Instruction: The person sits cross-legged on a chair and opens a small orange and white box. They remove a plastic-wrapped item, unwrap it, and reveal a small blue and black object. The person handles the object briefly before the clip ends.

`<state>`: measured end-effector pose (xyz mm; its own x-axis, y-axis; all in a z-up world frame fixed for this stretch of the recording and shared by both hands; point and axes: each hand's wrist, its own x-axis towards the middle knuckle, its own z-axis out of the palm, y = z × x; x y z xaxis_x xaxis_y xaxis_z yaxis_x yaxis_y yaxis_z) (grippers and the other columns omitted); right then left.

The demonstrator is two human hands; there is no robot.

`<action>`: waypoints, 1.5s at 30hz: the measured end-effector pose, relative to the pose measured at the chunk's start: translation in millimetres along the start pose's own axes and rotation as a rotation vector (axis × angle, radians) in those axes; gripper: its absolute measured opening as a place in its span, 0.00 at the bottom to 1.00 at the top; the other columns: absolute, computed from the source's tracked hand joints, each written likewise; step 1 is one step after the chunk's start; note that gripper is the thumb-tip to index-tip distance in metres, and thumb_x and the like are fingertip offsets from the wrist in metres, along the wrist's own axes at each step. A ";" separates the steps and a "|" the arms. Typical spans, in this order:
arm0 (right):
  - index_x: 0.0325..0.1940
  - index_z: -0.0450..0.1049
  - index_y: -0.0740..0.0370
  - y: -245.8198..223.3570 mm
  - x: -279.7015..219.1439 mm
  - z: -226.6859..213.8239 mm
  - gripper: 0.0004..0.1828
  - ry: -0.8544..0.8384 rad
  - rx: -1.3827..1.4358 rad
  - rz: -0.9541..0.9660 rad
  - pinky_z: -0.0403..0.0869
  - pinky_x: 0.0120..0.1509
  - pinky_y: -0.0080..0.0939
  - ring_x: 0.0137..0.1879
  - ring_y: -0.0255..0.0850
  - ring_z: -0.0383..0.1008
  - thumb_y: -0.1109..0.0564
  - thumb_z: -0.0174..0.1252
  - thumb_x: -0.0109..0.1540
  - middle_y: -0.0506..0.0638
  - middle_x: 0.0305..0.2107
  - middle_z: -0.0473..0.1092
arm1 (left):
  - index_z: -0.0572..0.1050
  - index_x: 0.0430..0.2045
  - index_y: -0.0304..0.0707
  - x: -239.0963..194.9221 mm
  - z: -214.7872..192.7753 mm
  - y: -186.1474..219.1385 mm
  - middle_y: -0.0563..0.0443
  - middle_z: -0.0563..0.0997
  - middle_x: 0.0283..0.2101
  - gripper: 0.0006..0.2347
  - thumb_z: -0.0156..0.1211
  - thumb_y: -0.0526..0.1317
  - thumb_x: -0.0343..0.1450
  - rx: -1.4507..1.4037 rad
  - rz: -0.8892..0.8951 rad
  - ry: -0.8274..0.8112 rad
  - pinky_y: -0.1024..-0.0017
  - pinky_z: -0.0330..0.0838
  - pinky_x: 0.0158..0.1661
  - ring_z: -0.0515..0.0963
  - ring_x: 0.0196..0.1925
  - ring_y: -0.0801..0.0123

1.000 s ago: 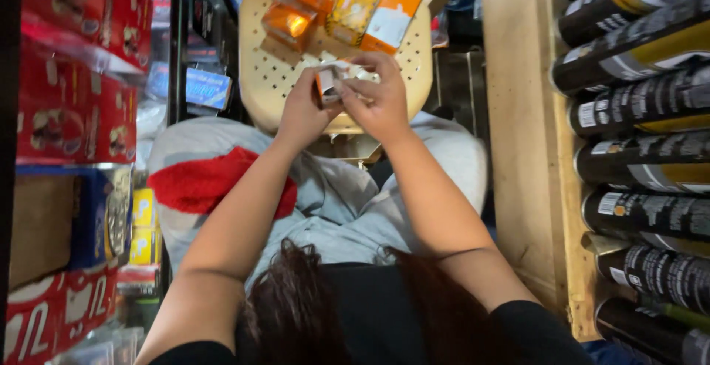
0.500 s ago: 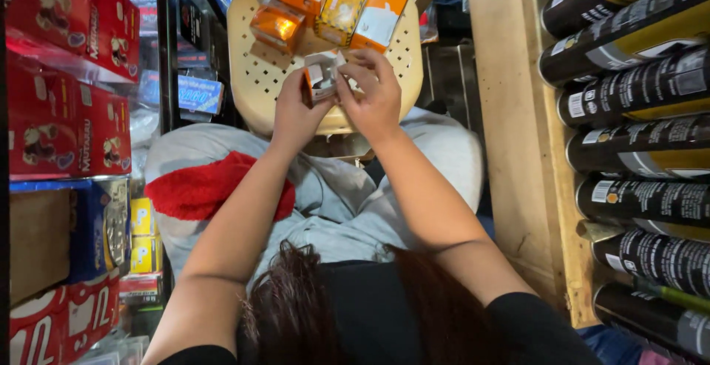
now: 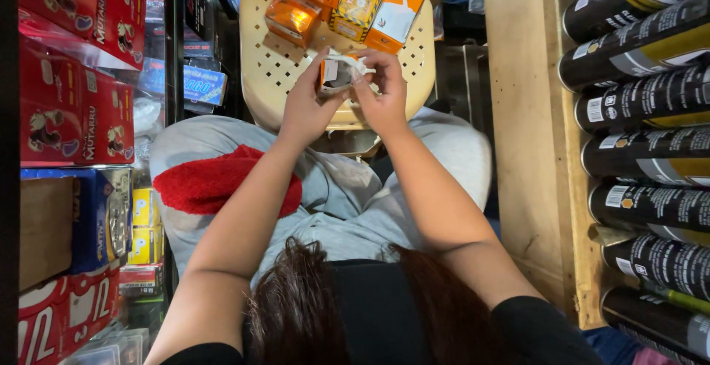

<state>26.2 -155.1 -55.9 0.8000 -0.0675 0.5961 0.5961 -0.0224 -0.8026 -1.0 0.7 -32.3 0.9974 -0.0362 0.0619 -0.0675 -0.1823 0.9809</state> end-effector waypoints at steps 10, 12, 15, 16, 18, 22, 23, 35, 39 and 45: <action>0.39 0.66 0.63 9.7 -0.9 -12.2 0.09 -0.099 0.011 0.056 0.76 0.47 0.44 0.42 0.42 0.77 0.65 0.61 0.65 0.63 0.46 0.77 | 0.62 0.70 0.48 10.7 -5.7 -1.6 0.39 0.67 0.70 0.26 0.58 0.51 0.75 -0.053 -0.122 -0.064 0.58 0.65 0.68 0.65 0.73 0.50; 0.41 0.65 0.64 10.5 -2.5 -12.3 0.09 -0.111 0.026 0.075 0.75 0.50 0.47 0.45 0.42 0.74 0.64 0.60 0.66 0.64 0.48 0.75 | 0.61 0.70 0.48 15.2 -3.9 4.3 0.37 0.68 0.70 0.28 0.42 0.61 0.78 0.079 -0.181 -0.059 0.51 0.56 0.71 0.65 0.72 0.46; 0.44 0.67 0.65 13.2 -12.8 -8.4 0.10 -0.089 0.041 0.113 0.79 0.48 0.47 0.50 0.51 0.78 0.62 0.63 0.65 0.67 0.53 0.72 | 0.62 0.70 0.39 9.6 -1.2 1.7 0.33 0.66 0.70 0.28 0.32 0.58 0.81 -0.048 -0.197 -0.012 0.52 0.49 0.75 0.58 0.76 0.47; 0.44 0.67 0.65 11.4 -11.0 -5.8 0.10 -0.091 0.042 0.110 0.79 0.48 0.47 0.50 0.51 0.78 0.62 0.63 0.65 0.67 0.53 0.72 | 0.62 0.70 0.39 13.4 -1.4 -2.3 0.33 0.66 0.70 0.28 0.32 0.58 0.81 -0.048 -0.194 -0.009 0.52 0.49 0.75 0.58 0.76 0.47; 0.40 0.72 0.65 7.1 -13.1 -1.1 0.10 -0.041 -0.072 -0.055 0.79 0.45 0.43 0.49 0.54 0.80 0.61 0.68 0.63 0.64 0.48 0.75 | 0.56 0.73 0.41 16.4 -1.4 -12.6 0.34 0.58 0.74 0.28 0.31 0.57 0.81 -0.152 -0.287 0.090 0.55 0.41 0.76 0.51 0.79 0.51; 0.38 0.76 0.63 14.2 -12.8 -6.0 0.07 -0.056 -0.247 -0.231 0.79 0.50 0.50 0.50 0.57 0.79 0.59 0.67 0.63 0.62 0.46 0.76 | 0.66 0.65 0.26 4.9 -1.0 -4.5 0.24 0.64 0.69 0.24 0.37 0.47 0.80 -0.164 -0.200 0.156 0.54 0.43 0.76 0.56 0.76 0.45; 0.37 0.77 0.63 15.9 -12.3 -7.3 0.07 -0.053 -0.242 -0.239 0.79 0.51 0.50 0.49 0.57 0.79 0.58 0.68 0.62 0.61 0.45 0.77 | 0.65 0.65 0.22 4.6 1.7 5.3 0.23 0.63 0.69 0.23 0.39 0.46 0.81 -0.212 -0.147 0.184 0.53 0.41 0.76 0.55 0.76 0.44; 0.46 0.66 0.64 52.4 -29.7 -0.7 0.28 -0.070 -0.250 -0.145 0.75 0.59 0.56 0.58 0.61 0.74 0.54 0.79 0.55 0.65 0.52 0.72 | 0.74 0.47 0.48 41.2 -2.0 -65.3 0.49 0.81 0.42 0.09 0.57 0.44 0.76 -0.041 -0.095 0.330 0.65 0.78 0.41 0.81 0.44 0.61; 0.51 0.65 0.60 32.5 -25.4 -3.2 0.27 -0.104 -0.327 0.042 0.81 0.47 0.52 0.46 0.59 0.81 0.53 0.75 0.59 0.63 0.49 0.75 | 0.78 0.45 0.42 43.3 0.1 -78.1 0.44 0.82 0.43 0.10 0.66 0.42 0.73 -0.247 -0.057 0.345 0.67 0.79 0.44 0.82 0.45 0.62; 0.50 0.65 0.62 23.4 -30.3 2.1 0.27 -0.074 -0.242 0.128 0.81 0.46 0.48 0.44 0.56 0.82 0.56 0.77 0.58 0.63 0.47 0.75 | 0.79 0.44 0.37 25.4 10.3 -57.5 0.43 0.83 0.39 0.11 0.65 0.45 0.75 -0.265 0.015 0.440 0.65 0.78 0.43 0.82 0.42 0.64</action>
<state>16.1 -151.5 -92.7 0.8758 -0.0125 0.4825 0.4637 -0.2561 -0.8482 28.0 0.1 -89.1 0.9159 0.3907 0.0922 -0.1305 0.0727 0.9888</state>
